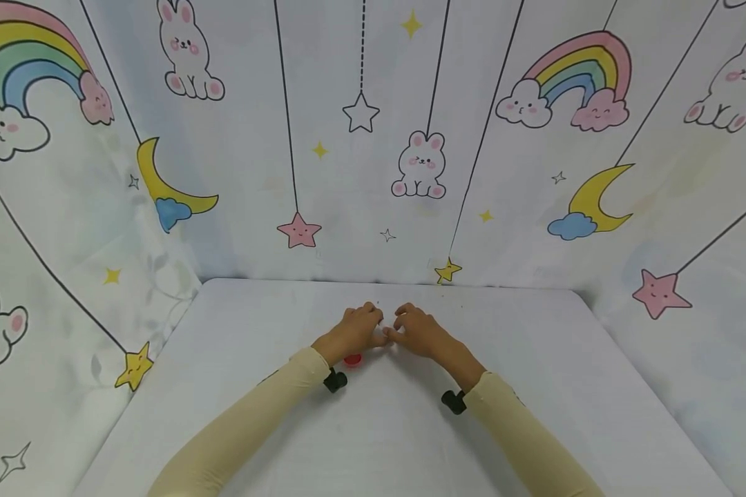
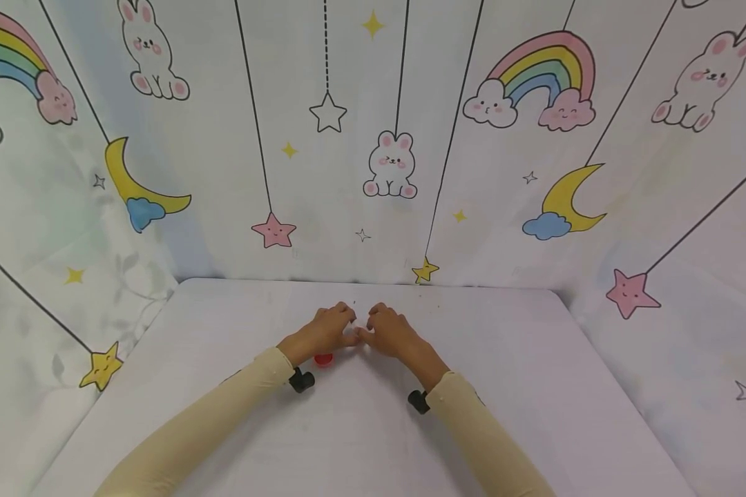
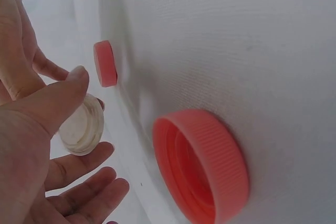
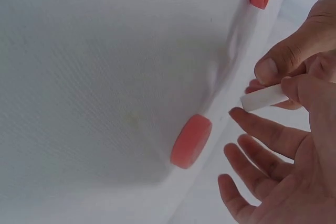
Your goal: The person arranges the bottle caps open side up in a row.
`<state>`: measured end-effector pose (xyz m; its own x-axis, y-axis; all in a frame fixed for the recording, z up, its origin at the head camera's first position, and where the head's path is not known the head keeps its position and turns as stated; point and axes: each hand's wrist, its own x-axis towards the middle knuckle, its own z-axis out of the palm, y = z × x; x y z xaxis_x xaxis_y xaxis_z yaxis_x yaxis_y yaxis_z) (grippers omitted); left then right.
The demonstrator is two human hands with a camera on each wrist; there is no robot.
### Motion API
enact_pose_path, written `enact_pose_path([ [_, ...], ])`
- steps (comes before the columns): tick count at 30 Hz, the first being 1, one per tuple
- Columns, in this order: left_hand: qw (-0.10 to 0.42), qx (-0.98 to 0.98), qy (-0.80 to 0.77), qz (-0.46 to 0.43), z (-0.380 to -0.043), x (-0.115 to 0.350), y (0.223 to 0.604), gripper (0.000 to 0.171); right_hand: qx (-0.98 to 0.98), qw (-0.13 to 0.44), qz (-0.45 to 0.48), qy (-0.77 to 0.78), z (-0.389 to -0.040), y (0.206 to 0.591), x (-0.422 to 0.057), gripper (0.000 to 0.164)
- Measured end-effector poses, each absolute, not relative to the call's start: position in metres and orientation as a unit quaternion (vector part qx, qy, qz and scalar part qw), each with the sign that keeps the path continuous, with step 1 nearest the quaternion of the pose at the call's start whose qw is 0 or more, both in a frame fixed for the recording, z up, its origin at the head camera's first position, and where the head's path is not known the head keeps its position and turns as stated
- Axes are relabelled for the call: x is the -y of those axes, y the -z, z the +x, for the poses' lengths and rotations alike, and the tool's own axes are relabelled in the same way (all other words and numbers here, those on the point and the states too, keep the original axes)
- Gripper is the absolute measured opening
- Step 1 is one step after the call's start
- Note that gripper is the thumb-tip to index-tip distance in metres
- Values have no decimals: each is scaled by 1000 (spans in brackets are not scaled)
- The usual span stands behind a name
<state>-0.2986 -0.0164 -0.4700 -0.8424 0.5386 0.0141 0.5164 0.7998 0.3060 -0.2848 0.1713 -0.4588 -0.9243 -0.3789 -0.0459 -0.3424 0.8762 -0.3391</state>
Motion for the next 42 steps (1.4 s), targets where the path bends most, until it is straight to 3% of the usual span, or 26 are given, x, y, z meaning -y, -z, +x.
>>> enact_pose_path([
  [13, 25, -943, -163, 287, -298, 18, 473, 39, -957, 71, -199, 198, -283, 462, -172, 39],
  [24, 18, -940, -162, 300, -294, 23, 471, 43, -951, 33, -260, 165, -273, 449, -177, 36],
  [32, 25, -939, -171, 298, -283, 24, 470, 41, -953, 69, -257, 145, -266, 448, -179, 35],
  [42, 21, -933, -178, 313, -272, 24, 469, 37, -953, 71, -260, 138, -261, 448, -180, 33],
])
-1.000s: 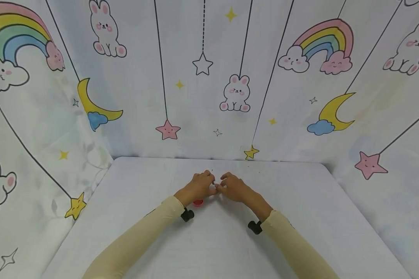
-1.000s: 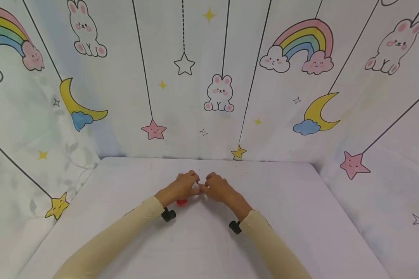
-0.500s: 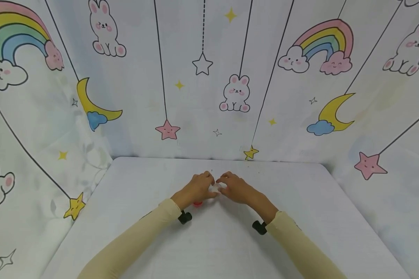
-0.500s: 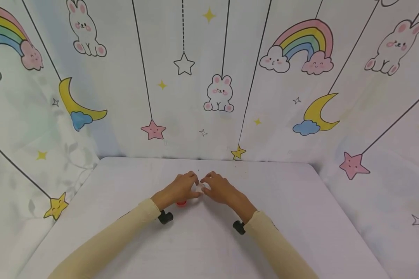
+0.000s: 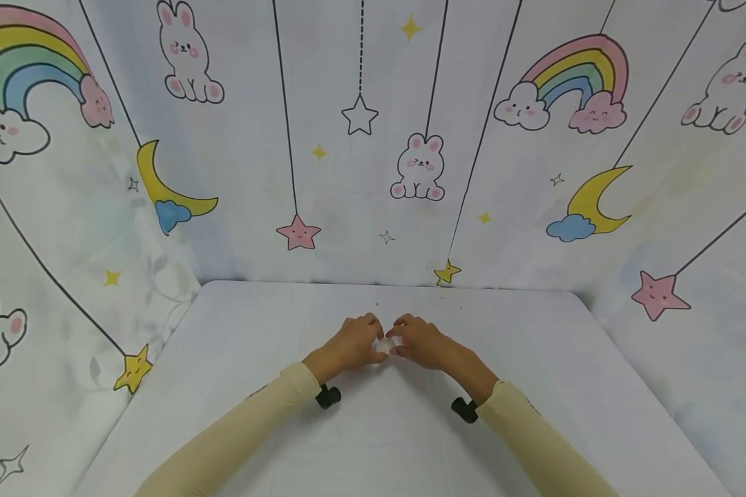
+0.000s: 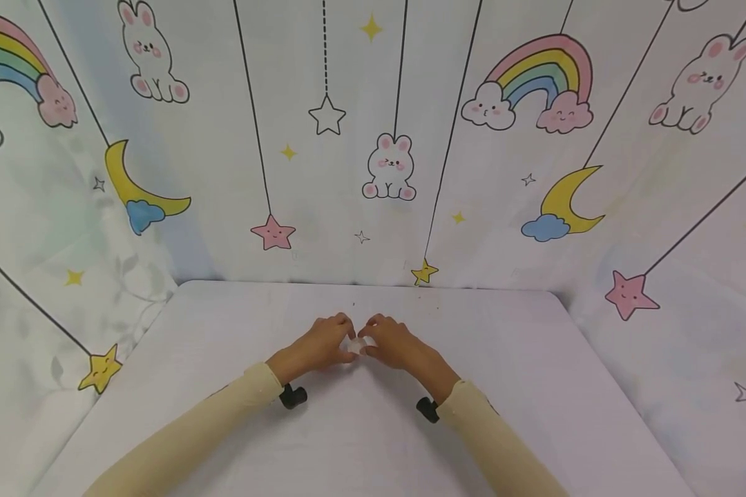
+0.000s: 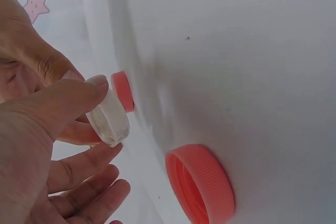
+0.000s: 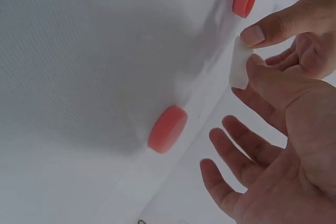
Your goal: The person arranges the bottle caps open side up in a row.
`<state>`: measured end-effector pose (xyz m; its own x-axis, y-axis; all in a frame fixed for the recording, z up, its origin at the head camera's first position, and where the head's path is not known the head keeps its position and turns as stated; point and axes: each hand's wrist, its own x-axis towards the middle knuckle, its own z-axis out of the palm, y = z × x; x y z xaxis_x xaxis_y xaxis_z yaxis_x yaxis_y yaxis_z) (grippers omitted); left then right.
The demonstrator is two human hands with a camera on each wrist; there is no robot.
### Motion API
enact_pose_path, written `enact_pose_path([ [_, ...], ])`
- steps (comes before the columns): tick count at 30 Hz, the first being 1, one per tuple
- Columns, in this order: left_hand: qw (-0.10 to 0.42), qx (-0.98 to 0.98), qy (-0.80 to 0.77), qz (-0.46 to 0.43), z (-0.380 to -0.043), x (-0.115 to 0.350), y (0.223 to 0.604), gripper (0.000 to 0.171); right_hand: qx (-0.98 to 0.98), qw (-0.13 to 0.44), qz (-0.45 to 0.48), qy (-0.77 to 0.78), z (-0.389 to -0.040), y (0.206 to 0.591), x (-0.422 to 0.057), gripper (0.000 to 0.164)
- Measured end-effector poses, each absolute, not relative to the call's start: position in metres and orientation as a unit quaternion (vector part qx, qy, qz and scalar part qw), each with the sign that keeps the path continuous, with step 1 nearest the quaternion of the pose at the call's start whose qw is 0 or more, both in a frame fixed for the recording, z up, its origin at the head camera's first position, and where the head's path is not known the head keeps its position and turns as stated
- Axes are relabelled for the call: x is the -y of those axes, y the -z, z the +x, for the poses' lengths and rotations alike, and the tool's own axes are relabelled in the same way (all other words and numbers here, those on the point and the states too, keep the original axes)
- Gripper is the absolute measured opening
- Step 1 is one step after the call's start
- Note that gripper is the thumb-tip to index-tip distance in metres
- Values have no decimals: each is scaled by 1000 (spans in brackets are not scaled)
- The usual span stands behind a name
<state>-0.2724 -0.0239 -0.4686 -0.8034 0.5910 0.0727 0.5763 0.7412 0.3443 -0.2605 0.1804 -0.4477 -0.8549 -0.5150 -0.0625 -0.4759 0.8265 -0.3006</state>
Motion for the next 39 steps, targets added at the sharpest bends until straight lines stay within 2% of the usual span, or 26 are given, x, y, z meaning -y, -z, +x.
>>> enact_pose_path([
  [27, 3, -930, -153, 335, -262, 26, 480, 34, -952, 30, -275, 132, -249, 470, -180, 30],
  [39, 3, -929, -157, 334, -262, 26, 482, 34, -954, 32, -270, 127, -247, 469, -178, 30],
])
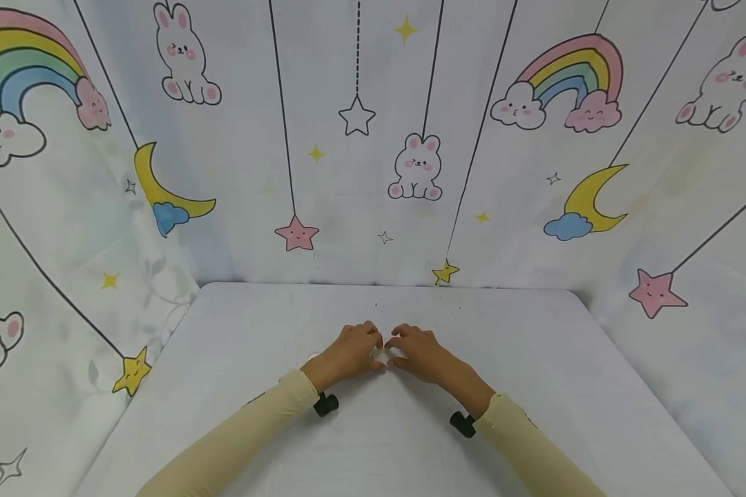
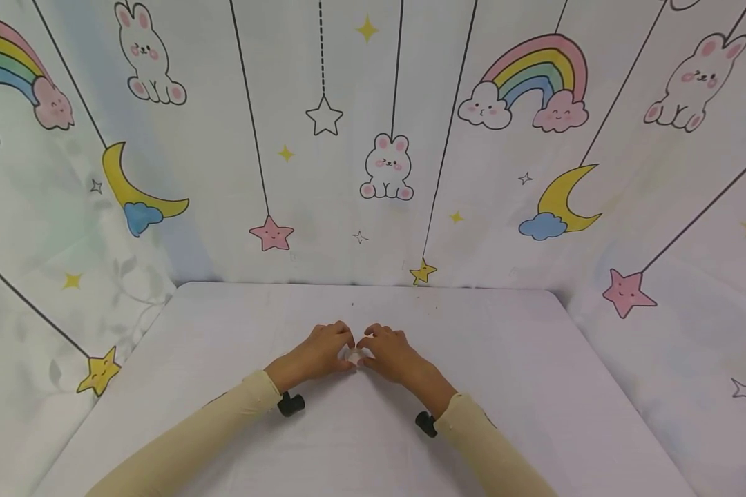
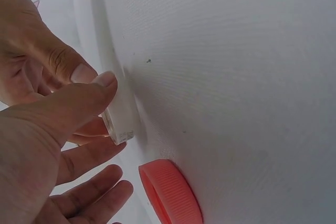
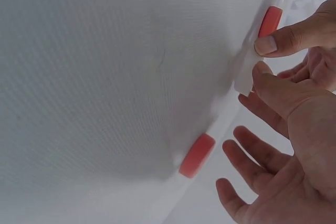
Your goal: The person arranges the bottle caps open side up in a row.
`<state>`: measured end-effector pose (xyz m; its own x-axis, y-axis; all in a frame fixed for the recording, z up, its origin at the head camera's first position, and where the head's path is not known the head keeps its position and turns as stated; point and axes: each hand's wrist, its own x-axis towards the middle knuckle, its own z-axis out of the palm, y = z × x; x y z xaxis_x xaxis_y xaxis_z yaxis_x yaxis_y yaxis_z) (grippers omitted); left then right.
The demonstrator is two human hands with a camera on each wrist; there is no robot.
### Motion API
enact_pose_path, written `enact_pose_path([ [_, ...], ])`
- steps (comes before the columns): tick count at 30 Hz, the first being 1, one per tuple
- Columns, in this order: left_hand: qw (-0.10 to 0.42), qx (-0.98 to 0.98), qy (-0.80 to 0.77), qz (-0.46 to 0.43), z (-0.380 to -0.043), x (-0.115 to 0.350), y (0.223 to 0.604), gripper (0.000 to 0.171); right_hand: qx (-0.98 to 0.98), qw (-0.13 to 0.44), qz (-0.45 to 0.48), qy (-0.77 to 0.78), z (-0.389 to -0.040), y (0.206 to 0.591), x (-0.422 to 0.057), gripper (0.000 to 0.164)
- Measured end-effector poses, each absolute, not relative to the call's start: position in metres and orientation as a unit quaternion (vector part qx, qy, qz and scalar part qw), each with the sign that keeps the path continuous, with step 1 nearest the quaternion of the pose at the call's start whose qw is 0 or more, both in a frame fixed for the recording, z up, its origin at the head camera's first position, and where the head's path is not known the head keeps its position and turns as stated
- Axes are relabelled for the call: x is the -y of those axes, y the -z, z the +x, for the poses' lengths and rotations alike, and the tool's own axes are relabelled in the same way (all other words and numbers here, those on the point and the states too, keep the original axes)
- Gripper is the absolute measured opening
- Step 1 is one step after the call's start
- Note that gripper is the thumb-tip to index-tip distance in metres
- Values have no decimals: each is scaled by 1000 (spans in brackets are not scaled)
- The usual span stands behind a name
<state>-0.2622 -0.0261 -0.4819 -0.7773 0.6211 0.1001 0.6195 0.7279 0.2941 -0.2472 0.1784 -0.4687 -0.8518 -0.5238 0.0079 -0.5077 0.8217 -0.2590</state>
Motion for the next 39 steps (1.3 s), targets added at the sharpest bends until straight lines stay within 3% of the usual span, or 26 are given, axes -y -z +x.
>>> enact_pose_path([
  [26, 13, -929, -166, 330, -264, 26, 484, 37, -957, 20, -270, 103, -249, 477, -178, 29],
  [39, 16, -928, -149, 343, -263, 26, 480, 47, -960, 22, -261, 102, -245, 470, -182, 41],
])
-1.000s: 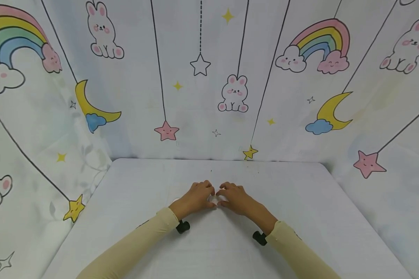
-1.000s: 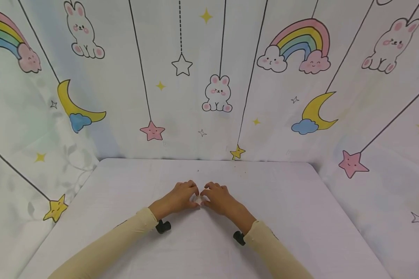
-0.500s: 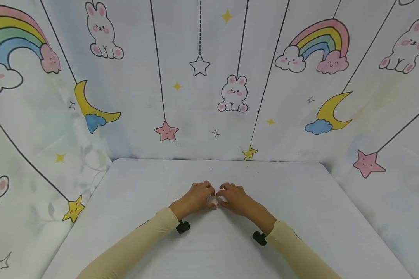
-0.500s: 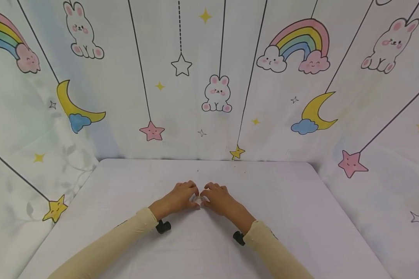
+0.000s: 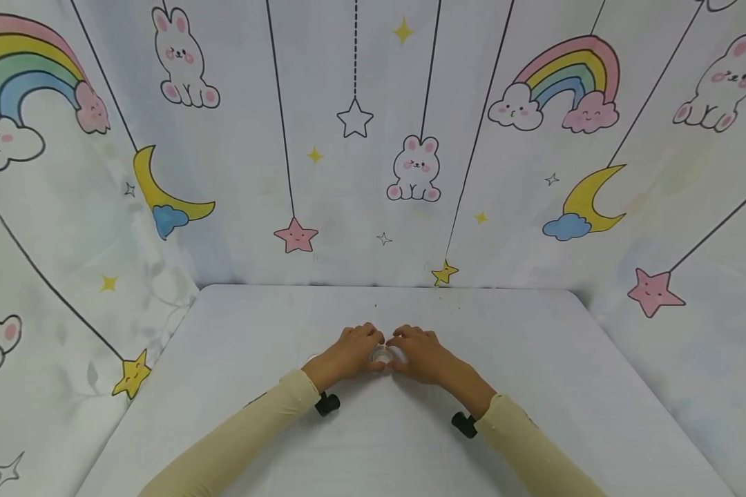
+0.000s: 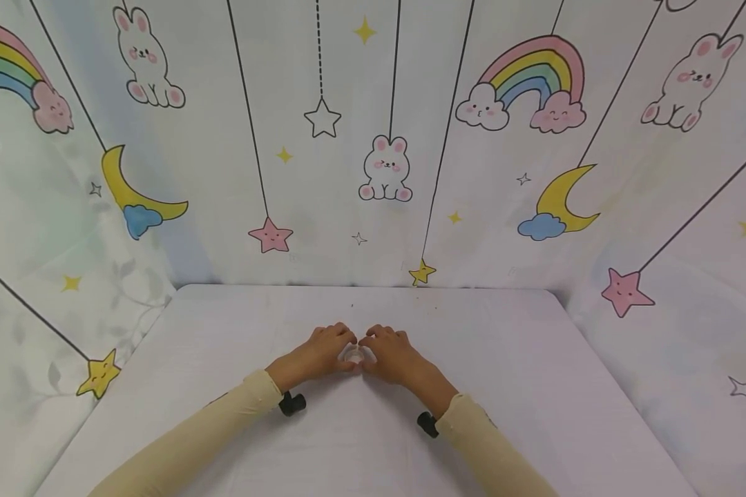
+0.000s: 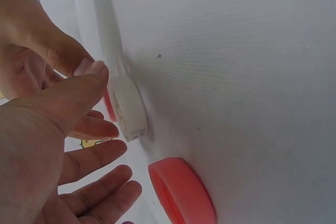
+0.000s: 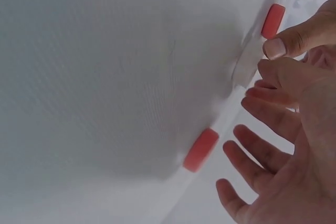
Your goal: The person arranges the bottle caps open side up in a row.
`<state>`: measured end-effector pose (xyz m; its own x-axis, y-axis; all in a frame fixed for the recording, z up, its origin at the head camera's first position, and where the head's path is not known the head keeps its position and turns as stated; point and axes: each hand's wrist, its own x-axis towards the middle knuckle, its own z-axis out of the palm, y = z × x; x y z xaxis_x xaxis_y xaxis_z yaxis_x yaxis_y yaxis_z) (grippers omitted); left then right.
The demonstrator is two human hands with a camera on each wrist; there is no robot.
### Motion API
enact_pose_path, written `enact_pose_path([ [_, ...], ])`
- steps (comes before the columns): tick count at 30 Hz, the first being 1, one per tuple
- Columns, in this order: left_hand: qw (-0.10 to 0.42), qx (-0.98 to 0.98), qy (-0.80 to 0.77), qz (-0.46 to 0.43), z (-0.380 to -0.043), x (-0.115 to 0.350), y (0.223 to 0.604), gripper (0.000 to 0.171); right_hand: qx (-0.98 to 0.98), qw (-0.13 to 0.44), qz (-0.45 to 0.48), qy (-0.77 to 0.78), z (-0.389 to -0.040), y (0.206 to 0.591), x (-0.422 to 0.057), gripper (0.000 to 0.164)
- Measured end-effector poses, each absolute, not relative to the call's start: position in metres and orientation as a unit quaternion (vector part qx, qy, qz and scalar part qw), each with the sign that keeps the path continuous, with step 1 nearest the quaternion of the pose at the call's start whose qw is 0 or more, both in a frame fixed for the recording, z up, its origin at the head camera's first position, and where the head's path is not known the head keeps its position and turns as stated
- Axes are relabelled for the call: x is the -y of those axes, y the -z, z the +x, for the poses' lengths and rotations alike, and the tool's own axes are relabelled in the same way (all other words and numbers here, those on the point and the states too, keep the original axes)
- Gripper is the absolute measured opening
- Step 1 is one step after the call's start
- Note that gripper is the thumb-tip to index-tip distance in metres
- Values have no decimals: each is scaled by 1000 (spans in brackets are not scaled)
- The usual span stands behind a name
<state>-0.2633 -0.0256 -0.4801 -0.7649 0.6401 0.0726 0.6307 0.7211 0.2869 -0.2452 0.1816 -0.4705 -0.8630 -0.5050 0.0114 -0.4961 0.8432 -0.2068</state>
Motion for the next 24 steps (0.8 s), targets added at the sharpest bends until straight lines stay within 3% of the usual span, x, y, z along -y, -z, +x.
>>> enact_pose_path([
  [9, 22, -930, -152, 333, -271, 18, 475, 47, -966, 9, -236, 106, -252, 456, -192, 42],
  [24, 20, -934, -117, 336, -296, -5, 468, 48, -976, 45, -187, 97, -275, 457, -218, 54],
])
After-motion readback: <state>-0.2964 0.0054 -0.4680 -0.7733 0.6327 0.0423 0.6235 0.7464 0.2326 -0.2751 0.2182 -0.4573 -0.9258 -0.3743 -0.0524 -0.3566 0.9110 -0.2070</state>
